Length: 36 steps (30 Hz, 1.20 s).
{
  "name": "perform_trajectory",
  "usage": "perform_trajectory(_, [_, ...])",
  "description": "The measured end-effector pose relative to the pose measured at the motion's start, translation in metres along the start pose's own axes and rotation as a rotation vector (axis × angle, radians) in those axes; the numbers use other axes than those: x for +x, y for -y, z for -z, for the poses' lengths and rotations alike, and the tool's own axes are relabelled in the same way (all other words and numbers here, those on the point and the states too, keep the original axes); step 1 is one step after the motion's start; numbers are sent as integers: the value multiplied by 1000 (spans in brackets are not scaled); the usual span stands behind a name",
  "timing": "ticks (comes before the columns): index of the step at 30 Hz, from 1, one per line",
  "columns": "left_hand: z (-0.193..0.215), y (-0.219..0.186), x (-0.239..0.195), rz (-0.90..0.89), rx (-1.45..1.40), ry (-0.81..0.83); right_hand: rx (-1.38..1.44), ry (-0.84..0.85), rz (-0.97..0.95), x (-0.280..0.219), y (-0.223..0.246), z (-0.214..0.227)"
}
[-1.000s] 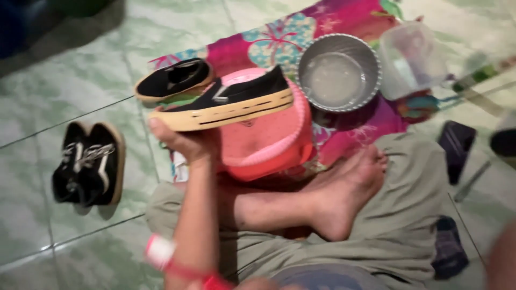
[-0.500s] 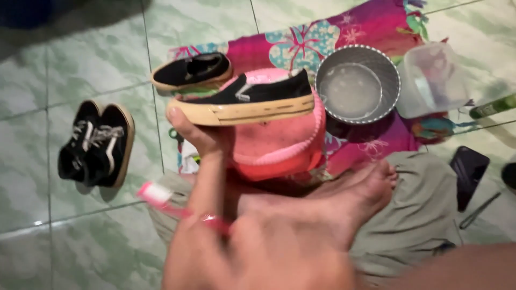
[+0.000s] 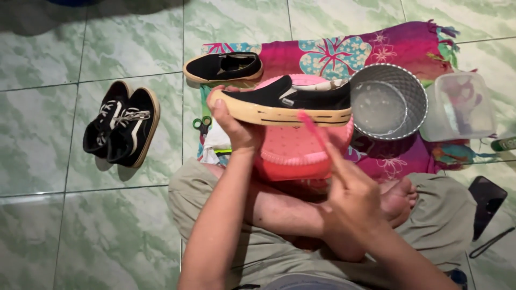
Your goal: The person scrubs the rubber sole and side of a black slip-on shoe using a pink toothbrush and water from a metal bowl. They repeatedly dip the brush into the water and scrub the shoe's surface while holding it over a pink plastic stool.
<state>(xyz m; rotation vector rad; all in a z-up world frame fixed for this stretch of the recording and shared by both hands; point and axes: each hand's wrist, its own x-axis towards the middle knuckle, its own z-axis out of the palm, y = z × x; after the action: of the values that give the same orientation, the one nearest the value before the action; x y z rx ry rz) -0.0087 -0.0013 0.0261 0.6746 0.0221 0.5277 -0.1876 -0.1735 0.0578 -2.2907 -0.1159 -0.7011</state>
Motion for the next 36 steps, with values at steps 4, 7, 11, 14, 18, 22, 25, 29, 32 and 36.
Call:
perform_trajectory(4, [14,11,6,-51,78,34,0,-10,-54,-3,5,2])
perform_trajectory(7, [21,15,11,-101,169,84,56,4,-21,4,18,-16])
perform_trajectory(11, [11,10,5,-44,60,57,21,-8,59,20,37,-30])
perform_trajectory(14, [8,10,6,-37,42,53,8,-28,55,20,26,-33])
perform_trajectory(18, [10,9,5,-45,44,41,35,-54,1,16,11,-12])
perform_trajectory(22, [10,7,3,-49,66,42,5,-91,-38,4,-12,-6])
perform_trajectory(25, [15,10,6,-40,91,34,59,-85,-49,2,-6,-20])
perform_trajectory(29, [16,9,8,-13,87,18,51,-100,37,18,20,-43])
perform_trajectory(32, [19,9,10,-17,99,19,42,-109,64,14,7,-50])
perform_trajectory(36, [5,1,2,-40,124,5,32,-148,-5,-3,-36,-28])
